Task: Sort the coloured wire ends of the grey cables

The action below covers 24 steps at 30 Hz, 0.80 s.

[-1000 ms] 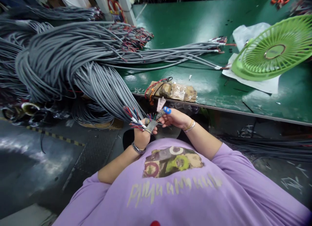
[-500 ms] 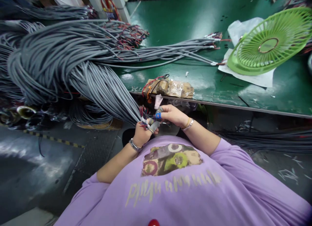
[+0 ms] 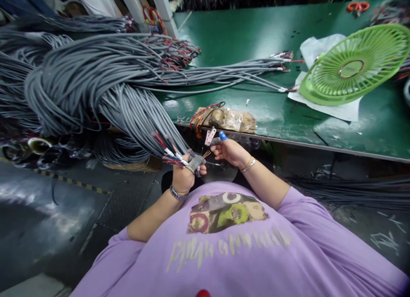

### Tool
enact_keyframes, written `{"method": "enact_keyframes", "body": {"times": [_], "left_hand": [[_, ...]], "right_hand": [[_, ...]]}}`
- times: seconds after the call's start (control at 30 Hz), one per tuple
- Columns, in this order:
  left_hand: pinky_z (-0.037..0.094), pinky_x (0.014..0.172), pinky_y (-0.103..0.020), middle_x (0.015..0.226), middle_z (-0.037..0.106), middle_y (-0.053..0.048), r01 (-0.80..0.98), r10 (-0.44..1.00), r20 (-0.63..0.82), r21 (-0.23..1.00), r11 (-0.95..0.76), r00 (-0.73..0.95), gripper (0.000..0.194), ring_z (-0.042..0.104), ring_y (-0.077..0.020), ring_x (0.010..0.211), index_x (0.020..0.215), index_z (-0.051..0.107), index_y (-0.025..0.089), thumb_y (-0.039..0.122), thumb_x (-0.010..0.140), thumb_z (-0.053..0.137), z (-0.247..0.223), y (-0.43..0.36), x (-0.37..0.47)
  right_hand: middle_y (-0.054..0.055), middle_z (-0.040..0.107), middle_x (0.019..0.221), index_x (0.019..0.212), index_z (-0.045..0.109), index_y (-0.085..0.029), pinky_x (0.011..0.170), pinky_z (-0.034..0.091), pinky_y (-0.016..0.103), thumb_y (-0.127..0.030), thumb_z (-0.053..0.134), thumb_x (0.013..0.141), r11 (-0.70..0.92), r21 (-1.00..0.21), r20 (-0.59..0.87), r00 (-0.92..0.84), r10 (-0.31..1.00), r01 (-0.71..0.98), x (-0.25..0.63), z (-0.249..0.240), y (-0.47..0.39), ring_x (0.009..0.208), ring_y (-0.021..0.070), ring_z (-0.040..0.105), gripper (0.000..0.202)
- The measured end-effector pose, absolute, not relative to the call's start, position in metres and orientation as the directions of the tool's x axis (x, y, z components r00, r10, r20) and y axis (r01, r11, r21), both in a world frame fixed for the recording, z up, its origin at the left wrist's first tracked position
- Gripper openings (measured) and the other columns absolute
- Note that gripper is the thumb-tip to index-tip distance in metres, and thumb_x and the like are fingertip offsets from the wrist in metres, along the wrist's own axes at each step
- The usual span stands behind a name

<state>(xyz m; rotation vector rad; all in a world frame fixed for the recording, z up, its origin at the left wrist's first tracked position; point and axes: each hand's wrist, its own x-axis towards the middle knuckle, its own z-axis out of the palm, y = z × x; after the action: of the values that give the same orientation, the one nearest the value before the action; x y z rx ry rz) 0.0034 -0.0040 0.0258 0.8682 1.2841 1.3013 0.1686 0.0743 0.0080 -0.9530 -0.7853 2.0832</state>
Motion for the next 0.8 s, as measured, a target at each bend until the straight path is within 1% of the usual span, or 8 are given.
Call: {"method": "enact_keyframes", "body": {"times": [0.1,0.17,0.23,0.3,0.4,0.5,0.67,0.8], "left_hand": [[0.051,0.040,-0.021,0.053,0.065,0.001,-0.220,0.963,-0.165,0.968,0.117,-0.215,0.030,0.059,-0.0108,0.040,0.069,0.065,0.015,0.042,0.065,0.078,0.026,0.000,0.010],[0.051,0.040,-0.021,0.054,0.066,0.001,-0.215,0.960,-0.162,0.970,0.112,-0.229,0.030,0.060,-0.0107,0.040,0.070,0.065,0.015,0.042,0.066,0.078,0.026,0.002,0.014],[0.051,0.040,-0.021,0.054,0.065,0.001,-0.207,0.959,-0.159,0.972,0.111,-0.232,0.030,0.060,-0.0109,0.040,0.069,0.064,0.015,0.042,0.066,0.077,0.026,0.005,0.016],[0.050,0.039,-0.021,0.053,0.065,0.001,-0.205,0.959,-0.159,0.972,0.111,-0.234,0.030,0.060,-0.0112,0.040,0.068,0.064,0.015,0.042,0.067,0.076,0.025,0.007,0.018],[0.048,0.037,-0.020,0.053,0.065,0.001,-0.195,0.957,-0.166,0.973,0.120,-0.238,0.030,0.060,-0.0119,0.039,0.068,0.062,0.015,0.042,0.067,0.076,0.024,0.009,0.019],[0.048,0.038,-0.020,0.053,0.065,0.001,-0.174,0.955,-0.176,0.975,0.136,-0.238,0.031,0.060,-0.0119,0.040,0.071,0.063,0.015,0.043,0.068,0.075,0.020,0.011,0.019],[0.050,0.041,-0.020,0.054,0.065,0.001,-0.153,0.964,-0.169,0.978,0.139,-0.205,0.028,0.060,-0.0106,0.041,0.071,0.064,0.015,0.041,0.069,0.075,0.014,0.014,0.019],[0.050,0.040,-0.020,0.054,0.064,0.002,-0.151,0.970,-0.157,0.980,0.130,-0.184,0.027,0.059,-0.0104,0.041,0.071,0.064,0.015,0.040,0.070,0.075,0.013,0.014,0.018]], "right_hand": [[0.001,0.061,0.069,0.082,0.065,-0.015,0.049,0.045,0.021,-0.068,0.056,0.081,-0.581,-0.734,-0.362,-0.521,0.773,-0.352,0.156,0.014,0.080,0.052,0.0077,0.050,0.054],[-0.001,0.060,0.066,0.081,0.065,-0.016,0.048,0.042,0.019,-0.067,0.061,0.078,-0.527,-0.754,-0.307,-0.499,0.810,-0.392,0.149,0.014,0.081,0.051,0.0066,0.047,0.052],[-0.002,0.057,0.063,0.078,0.063,-0.015,0.048,0.039,0.018,-0.065,0.067,0.074,-0.448,-0.780,-0.250,-0.439,0.863,-0.437,0.144,0.011,0.080,0.050,0.0055,0.044,0.050],[-0.003,0.057,0.063,0.078,0.064,-0.015,0.049,0.038,0.018,-0.065,0.070,0.071,-0.406,-0.780,-0.226,-0.391,0.892,-0.476,0.142,0.006,0.080,0.051,0.0055,0.045,0.051],[-0.002,0.060,0.067,0.084,0.067,-0.016,0.051,0.041,0.020,-0.066,0.070,0.071,-0.445,-0.721,-0.256,-0.392,0.884,-0.531,0.142,0.000,0.082,0.053,0.0063,0.047,0.052],[-0.001,0.061,0.066,0.084,0.069,-0.015,0.053,0.041,0.020,-0.062,0.070,0.074,-0.475,-0.667,-0.285,-0.393,0.874,-0.573,0.142,0.003,0.084,0.055,0.0065,0.047,0.048],[-0.002,0.060,0.063,0.081,0.070,-0.014,0.054,0.039,0.020,-0.057,0.070,0.077,-0.455,-0.644,-0.291,-0.352,0.889,-0.615,0.138,0.010,0.082,0.056,0.0071,0.045,0.044],[-0.001,0.062,0.067,0.083,0.068,-0.015,0.053,0.041,0.020,-0.062,0.064,0.080,-0.496,-0.616,-0.305,-0.395,0.867,-0.612,0.139,0.009,0.081,0.057,0.0079,0.048,0.047]]}}
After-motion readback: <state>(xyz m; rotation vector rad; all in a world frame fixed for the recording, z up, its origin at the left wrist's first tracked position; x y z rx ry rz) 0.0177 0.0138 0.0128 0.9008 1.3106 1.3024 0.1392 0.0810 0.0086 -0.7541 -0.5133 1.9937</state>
